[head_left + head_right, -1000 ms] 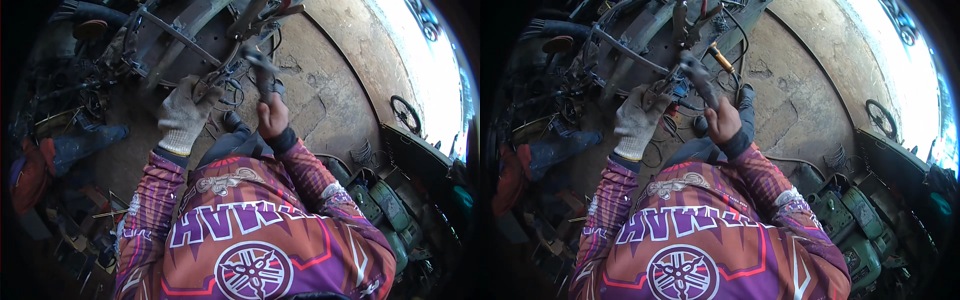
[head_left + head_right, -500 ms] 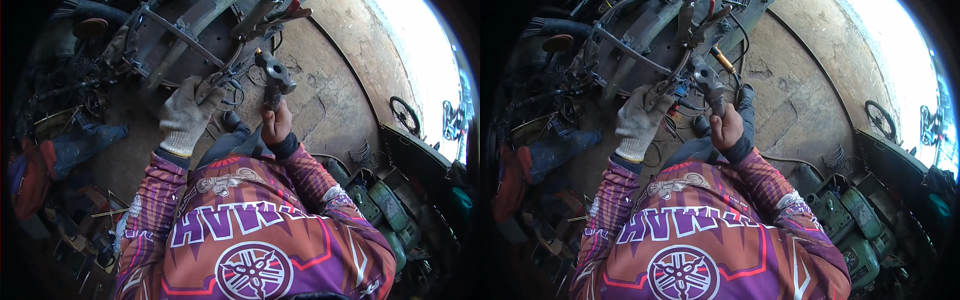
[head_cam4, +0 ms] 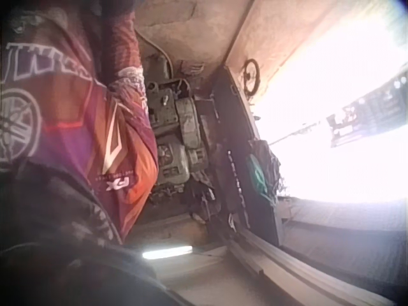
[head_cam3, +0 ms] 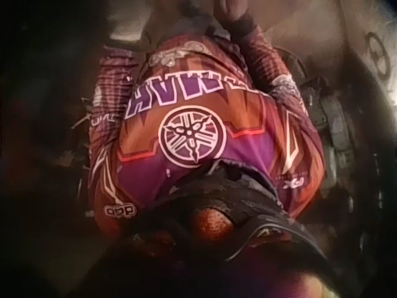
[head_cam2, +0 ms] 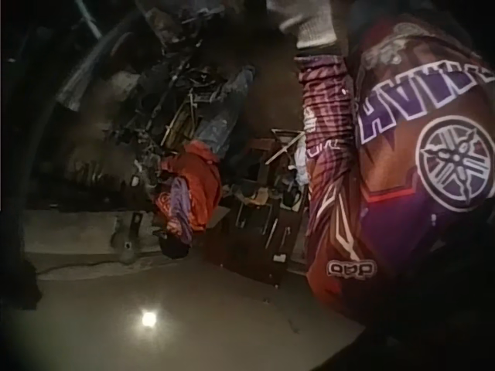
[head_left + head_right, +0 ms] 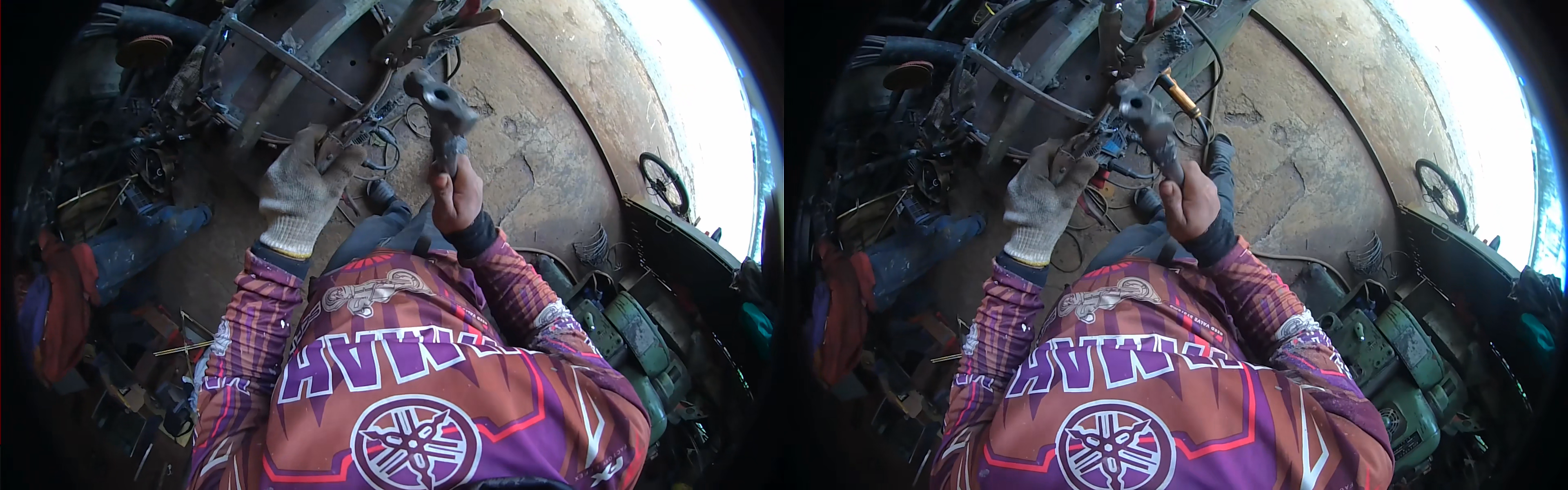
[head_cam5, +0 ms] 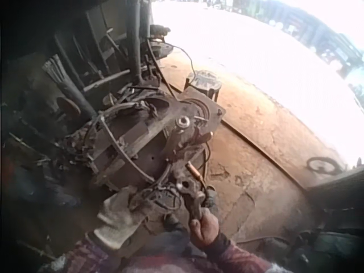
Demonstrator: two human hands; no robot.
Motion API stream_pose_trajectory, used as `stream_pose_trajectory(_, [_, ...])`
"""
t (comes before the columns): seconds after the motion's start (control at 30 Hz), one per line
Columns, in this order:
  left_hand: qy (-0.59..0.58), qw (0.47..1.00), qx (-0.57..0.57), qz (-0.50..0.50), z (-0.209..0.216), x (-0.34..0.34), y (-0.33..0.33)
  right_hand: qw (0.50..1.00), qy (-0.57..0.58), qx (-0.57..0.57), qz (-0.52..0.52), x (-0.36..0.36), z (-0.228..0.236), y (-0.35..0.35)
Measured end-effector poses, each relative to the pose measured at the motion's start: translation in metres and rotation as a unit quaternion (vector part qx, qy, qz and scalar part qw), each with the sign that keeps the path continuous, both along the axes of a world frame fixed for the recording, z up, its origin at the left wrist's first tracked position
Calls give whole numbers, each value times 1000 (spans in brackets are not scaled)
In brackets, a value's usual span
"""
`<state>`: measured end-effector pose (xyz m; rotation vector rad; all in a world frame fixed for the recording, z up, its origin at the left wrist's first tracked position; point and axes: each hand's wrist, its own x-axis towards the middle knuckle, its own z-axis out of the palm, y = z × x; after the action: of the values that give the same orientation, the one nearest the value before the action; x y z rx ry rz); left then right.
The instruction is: The person uses a hammer and a wrench to align metal strips on a circular jig, adjusts them with locking pliers, and then welds the joints using a welding torch.
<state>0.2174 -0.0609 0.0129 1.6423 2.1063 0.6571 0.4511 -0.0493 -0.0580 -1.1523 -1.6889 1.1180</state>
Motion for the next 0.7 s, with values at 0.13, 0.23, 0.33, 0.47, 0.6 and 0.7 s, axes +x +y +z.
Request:
stream_pose_trajectory(0.13, [3, 1000, -12, 11, 8, 3, 0, 998, -65, 5, -13, -3, -12, -7])
stream_pose_trajectory(0.23, [8, 999, -36, 16, 8, 1, 1, 985, -130, -113, -12, -7, 4, 10])
stream_pose_trajectory(0.33, [-3, 999, -49, 13, 7, 1, 0, 995, -55, -85, -17, -2, 8, -2])
stream_pose_trajectory(0.47, [-2, 999, -52, 14, 11, 3, 1, 998, 22, -22, -59, -2, -5, -12])
stream_pose_trajectory(0.6, [-5, 997, -71, -1, 10, 3, 1, 989, 62, -110, -81, 11, -20, -18])
stream_pose_trajectory(0.7, [56, 997, -44, -5, 8, 3, 2, 986, 48, -137, -85, 14, -30, -17])
